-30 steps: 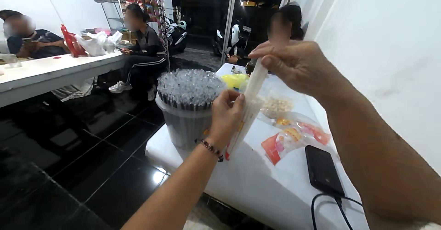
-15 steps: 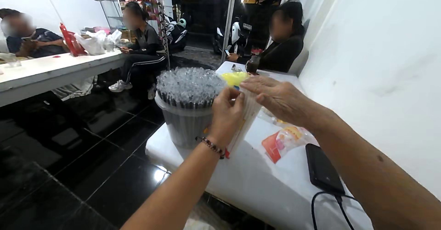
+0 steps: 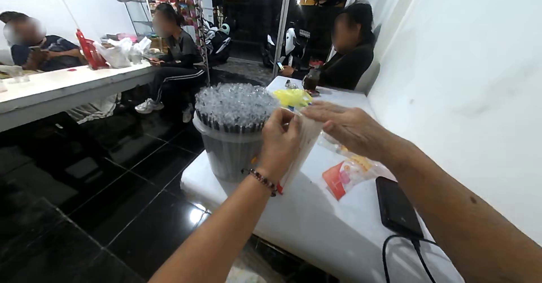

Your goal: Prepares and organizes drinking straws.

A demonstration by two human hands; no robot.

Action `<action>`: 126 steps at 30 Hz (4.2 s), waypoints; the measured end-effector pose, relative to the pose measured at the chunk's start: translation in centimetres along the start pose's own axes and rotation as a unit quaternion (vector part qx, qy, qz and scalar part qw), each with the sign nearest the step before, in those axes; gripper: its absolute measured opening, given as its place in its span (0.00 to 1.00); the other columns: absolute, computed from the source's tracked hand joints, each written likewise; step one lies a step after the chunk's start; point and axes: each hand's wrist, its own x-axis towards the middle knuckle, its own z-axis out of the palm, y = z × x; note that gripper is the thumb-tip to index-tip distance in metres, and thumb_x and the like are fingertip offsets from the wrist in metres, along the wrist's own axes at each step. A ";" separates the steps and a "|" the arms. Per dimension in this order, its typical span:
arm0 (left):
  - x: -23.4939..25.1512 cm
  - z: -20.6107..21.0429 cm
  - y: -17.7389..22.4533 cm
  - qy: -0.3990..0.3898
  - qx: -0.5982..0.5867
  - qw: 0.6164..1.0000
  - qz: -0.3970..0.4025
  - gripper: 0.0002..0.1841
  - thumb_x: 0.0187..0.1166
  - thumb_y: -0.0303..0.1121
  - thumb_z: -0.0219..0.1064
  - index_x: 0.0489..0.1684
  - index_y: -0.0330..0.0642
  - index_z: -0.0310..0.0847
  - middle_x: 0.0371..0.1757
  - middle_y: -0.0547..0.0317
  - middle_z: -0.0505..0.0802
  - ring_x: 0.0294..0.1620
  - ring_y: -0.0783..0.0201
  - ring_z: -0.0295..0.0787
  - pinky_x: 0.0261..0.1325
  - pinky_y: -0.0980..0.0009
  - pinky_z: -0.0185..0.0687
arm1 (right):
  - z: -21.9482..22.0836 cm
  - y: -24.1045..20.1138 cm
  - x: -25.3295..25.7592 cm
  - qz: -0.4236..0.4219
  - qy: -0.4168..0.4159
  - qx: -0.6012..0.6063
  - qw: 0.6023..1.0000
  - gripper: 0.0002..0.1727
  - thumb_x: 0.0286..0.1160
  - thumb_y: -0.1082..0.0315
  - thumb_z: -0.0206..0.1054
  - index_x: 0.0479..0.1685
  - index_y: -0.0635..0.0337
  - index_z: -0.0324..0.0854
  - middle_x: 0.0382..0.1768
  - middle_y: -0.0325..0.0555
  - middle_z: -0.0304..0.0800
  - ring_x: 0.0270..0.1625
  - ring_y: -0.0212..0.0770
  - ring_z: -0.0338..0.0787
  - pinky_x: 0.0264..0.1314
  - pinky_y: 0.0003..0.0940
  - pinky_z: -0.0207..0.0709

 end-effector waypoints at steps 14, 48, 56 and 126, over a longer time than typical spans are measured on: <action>-0.3 -0.9 2.2 -0.003 -0.024 0.999 0.031 0.06 0.85 0.25 0.62 0.46 0.29 0.78 0.37 0.53 0.88 0.33 0.71 0.87 0.39 0.73 0.87 | -1.7 -2.3 2.1 0.050 -0.031 0.048 0.997 0.30 0.75 0.57 0.70 0.74 0.65 0.79 0.53 0.54 0.92 0.42 0.36 0.91 0.43 0.31 0.85; -23.3 -23.9 2.2 0.173 0.178 0.922 -0.299 0.22 0.60 0.31 0.81 0.53 0.35 0.83 0.41 0.61 0.93 0.42 0.77 0.91 0.50 0.78 0.88 | 23.4 -18.2 10.9 0.059 -0.034 0.612 0.788 0.04 0.72 0.76 0.67 0.33 0.57 0.83 0.42 0.35 0.91 0.49 0.26 0.91 0.55 0.23 0.87; -24.0 -24.5 0.1 0.176 0.176 0.906 -0.341 0.22 0.61 0.30 0.81 0.53 0.33 0.82 0.42 0.57 0.93 0.43 0.73 0.90 0.52 0.74 0.87 | 25.8 -17.6 9.7 0.019 -0.115 0.554 0.824 0.11 0.67 0.68 0.76 0.46 0.61 0.89 0.48 0.41 0.89 0.53 0.31 0.88 0.58 0.29 0.85; -19.7 -22.6 -1.7 0.250 -0.045 0.948 -0.190 0.15 0.78 0.26 0.63 0.60 0.29 0.73 0.44 0.55 0.95 0.46 0.64 0.96 0.55 0.64 0.93 | 27.4 -21.8 1.3 0.211 -0.179 0.620 0.734 0.13 0.73 0.70 0.71 0.52 0.66 0.83 0.40 0.39 0.91 0.42 0.24 0.90 0.50 0.23 0.85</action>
